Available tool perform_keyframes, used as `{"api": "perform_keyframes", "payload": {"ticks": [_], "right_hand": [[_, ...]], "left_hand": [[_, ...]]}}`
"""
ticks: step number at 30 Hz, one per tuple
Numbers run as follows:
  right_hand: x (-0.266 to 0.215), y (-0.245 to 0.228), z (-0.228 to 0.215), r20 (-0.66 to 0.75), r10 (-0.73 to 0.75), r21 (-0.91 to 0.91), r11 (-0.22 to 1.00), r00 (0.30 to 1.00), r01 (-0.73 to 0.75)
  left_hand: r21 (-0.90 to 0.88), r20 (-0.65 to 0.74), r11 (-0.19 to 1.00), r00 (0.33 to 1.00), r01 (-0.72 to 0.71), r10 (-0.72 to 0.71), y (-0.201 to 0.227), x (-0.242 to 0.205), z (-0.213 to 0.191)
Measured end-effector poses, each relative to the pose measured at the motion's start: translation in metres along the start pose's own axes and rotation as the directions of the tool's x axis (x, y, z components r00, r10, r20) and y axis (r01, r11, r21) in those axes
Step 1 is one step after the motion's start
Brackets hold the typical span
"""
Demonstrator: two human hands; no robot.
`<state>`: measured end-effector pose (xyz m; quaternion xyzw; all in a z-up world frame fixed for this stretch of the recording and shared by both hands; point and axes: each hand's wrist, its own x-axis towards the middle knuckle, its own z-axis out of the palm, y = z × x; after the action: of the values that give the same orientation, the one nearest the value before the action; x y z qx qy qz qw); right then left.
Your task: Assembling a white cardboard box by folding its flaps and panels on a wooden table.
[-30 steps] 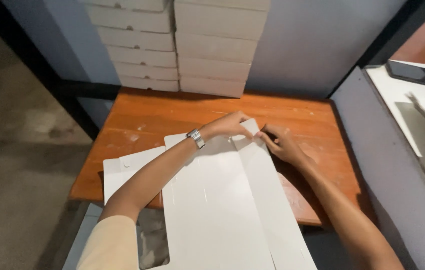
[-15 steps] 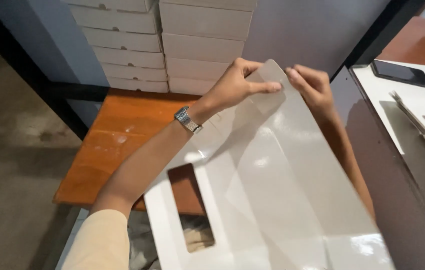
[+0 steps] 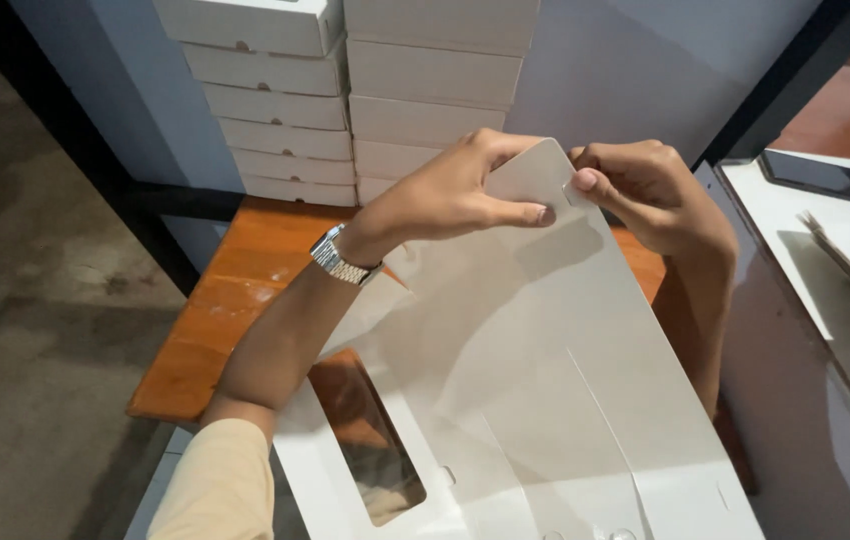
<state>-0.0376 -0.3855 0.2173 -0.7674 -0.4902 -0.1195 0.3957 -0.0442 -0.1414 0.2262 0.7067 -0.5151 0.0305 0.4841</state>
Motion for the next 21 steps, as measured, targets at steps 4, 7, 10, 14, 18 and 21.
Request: {"api": "perform_keyframes", "payload": {"ticks": [4, 7, 10, 14, 18, 21], "right_hand": [[0.000, -0.036, 0.010, 0.059, -0.012, -0.184, 0.983, 0.998, 0.023], [-0.001, -0.030, 0.013, 0.024, 0.083, -0.344, 0.936, 0.996, -0.070], [0.003, -0.016, 0.015, 0.018, 0.088, -0.350, 0.934, 0.996, -0.076], [0.001, -0.010, 0.020, 0.006, 0.153, -0.369, 0.919, 0.988, -0.140], [0.000, -0.011, 0.019, 0.047, 0.240, -0.423, 0.884, 0.970, -0.199], [0.002, -0.017, 0.020, 0.026, 0.202, -0.385, 0.906, 0.979, -0.177]], "left_hand": [[-0.028, -0.040, 0.996, 0.995, 0.089, -0.090, 0.004, -0.017, 0.008], [-0.013, -0.108, 0.993, 0.987, 0.118, -0.119, -0.011, -0.020, 0.009], [-0.017, -0.182, 0.994, 0.977, 0.112, -0.113, -0.016, -0.019, 0.009], [0.043, -0.259, 0.993, 0.962, 0.106, -0.091, -0.039, -0.026, 0.023], [-0.028, -0.248, 0.981, 0.949, 0.192, -0.193, -0.047, -0.039, 0.031], [-0.080, -0.253, 0.977, 0.944, 0.200, -0.214, -0.030, -0.041, 0.028]]}}
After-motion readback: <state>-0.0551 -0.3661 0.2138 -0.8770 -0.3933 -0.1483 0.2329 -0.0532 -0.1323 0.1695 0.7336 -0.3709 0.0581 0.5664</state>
